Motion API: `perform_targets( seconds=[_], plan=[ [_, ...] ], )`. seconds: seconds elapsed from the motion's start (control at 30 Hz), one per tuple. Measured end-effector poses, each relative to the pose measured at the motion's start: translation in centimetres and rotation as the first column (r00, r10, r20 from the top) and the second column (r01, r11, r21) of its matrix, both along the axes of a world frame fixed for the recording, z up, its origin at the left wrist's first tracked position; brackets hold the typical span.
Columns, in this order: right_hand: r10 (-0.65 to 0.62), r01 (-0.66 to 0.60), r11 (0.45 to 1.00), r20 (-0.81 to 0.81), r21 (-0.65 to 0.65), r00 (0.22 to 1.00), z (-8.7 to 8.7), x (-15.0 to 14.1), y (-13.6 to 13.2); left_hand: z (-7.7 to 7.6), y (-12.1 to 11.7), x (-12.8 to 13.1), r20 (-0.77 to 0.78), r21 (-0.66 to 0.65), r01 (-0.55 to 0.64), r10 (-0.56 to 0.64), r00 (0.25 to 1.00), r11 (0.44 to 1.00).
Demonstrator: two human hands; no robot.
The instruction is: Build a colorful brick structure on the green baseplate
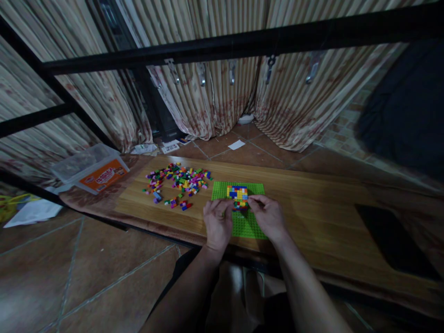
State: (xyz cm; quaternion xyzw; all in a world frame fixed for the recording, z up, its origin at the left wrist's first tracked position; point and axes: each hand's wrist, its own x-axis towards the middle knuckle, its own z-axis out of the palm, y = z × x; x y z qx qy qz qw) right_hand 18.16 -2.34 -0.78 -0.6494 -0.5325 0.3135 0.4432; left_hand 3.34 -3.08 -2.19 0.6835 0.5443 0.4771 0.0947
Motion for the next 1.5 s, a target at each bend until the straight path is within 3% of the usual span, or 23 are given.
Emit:
perform_targets(
  seconds=[0.17, 0.63, 0.8, 0.9, 1.07, 1.27, 1.5],
  plan=[
    [0.005, -0.005, 1.0, -0.007, -0.007, 1.0, -0.2, 0.0, 0.0, -0.1, -0.6, -0.1, -0.149, -0.005, -0.021, 0.02, 0.989, 1.0],
    [-0.014, 0.015, 1.0, 0.069, -0.023, 0.997, -0.6, 0.0, 0.2, -0.3, -1.1, 0.0, -0.369, -0.061, -0.063, 0.037, 0.929, 0.996],
    [0.009, -0.008, 1.0, 0.062, -0.018, 0.998, -1.0, 0.1, 0.3, 0.3, -1.3, 0.1, -0.369, -0.105, -0.059, 0.017, 0.929, 0.993],
    [0.018, -0.017, 1.0, 0.058, -0.017, 0.998, -1.3, 0.2, 0.3, 0.6, -1.2, 0.0, -0.315, -0.128, -0.049, 0.006, 0.949, 0.991],
    [0.011, -0.01, 1.0, 0.056, -0.016, 0.998, -1.5, 0.2, 0.3, 0.3, -1.0, -0.4, -0.092, -0.106, 0.047, -0.057, 0.994, 0.993],
    [0.015, -0.014, 1.0, 0.028, -0.023, 0.999, -1.4, 0.3, 0.5, 0.3, -0.8, -0.5, 0.106, -0.1, 0.084, -0.074, 0.992, 0.991],
    [-0.055, 0.055, 0.998, 0.029, -0.015, 0.998, -0.4, -0.2, 0.3, -0.2, -0.3, -1.9, 0.399, -0.227, 0.008, 0.085, 0.913, 0.974]
  ],
)
